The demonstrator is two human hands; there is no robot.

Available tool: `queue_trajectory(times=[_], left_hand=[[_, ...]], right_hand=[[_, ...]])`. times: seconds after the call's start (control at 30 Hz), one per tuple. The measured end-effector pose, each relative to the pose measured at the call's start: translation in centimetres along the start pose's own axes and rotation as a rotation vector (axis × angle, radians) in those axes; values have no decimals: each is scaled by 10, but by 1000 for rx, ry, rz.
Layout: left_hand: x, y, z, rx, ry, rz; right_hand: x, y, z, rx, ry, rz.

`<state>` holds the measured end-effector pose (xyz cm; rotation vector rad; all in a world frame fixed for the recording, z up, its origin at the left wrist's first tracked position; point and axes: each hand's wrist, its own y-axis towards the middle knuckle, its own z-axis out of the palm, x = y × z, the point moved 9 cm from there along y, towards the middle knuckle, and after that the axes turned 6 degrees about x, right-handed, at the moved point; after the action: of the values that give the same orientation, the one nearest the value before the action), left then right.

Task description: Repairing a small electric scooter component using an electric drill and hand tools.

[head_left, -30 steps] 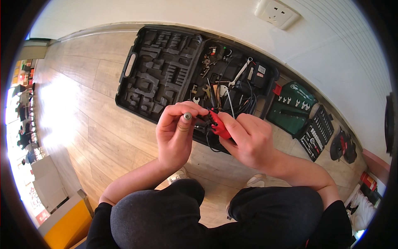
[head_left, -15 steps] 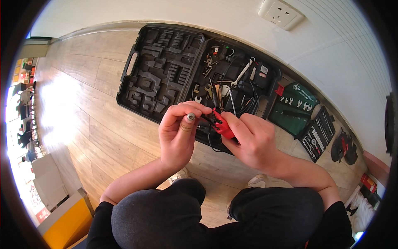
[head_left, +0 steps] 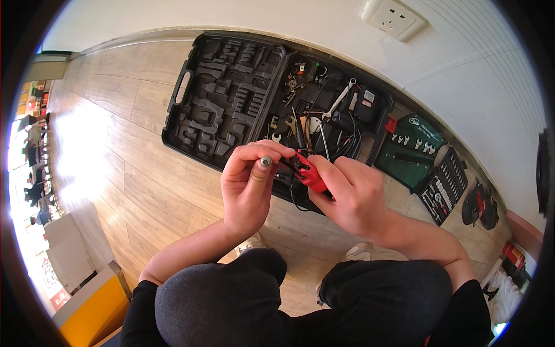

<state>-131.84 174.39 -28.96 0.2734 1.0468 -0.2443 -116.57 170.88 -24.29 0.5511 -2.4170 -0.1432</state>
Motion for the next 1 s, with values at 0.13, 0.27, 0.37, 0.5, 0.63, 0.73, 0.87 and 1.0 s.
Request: queue_trajectory(times=[0.13, 0.27, 0.37, 0.5, 0.63, 0.73, 0.87, 1.0], left_hand=[[5, 1, 0, -2, 1, -15], [5, 0, 0, -5, -9, -18], [5, 0, -1, -8, -9, -21], [7, 0, -1, 24, 25, -55], [11, -2, -6, -23, 21, -95], [13, -2, -7, -38, 15, -117], [16, -2, -6, -43, 12, -134], [15, -1, -5, -40, 17, -128]], right_hand=[[-4, -2, 1, 3, 4, 7], [-3, -1, 2, 8, 14, 10], [-3, -1, 3, 5, 17, 8], [-5, -2, 4, 11, 35, 18], [-5, -1, 6, 17, 43, 28], [-5, -1, 7, 23, 41, 36], [-7, -2, 8, 25, 56, 52], [-8, -1, 8, 7, 70, 59]])
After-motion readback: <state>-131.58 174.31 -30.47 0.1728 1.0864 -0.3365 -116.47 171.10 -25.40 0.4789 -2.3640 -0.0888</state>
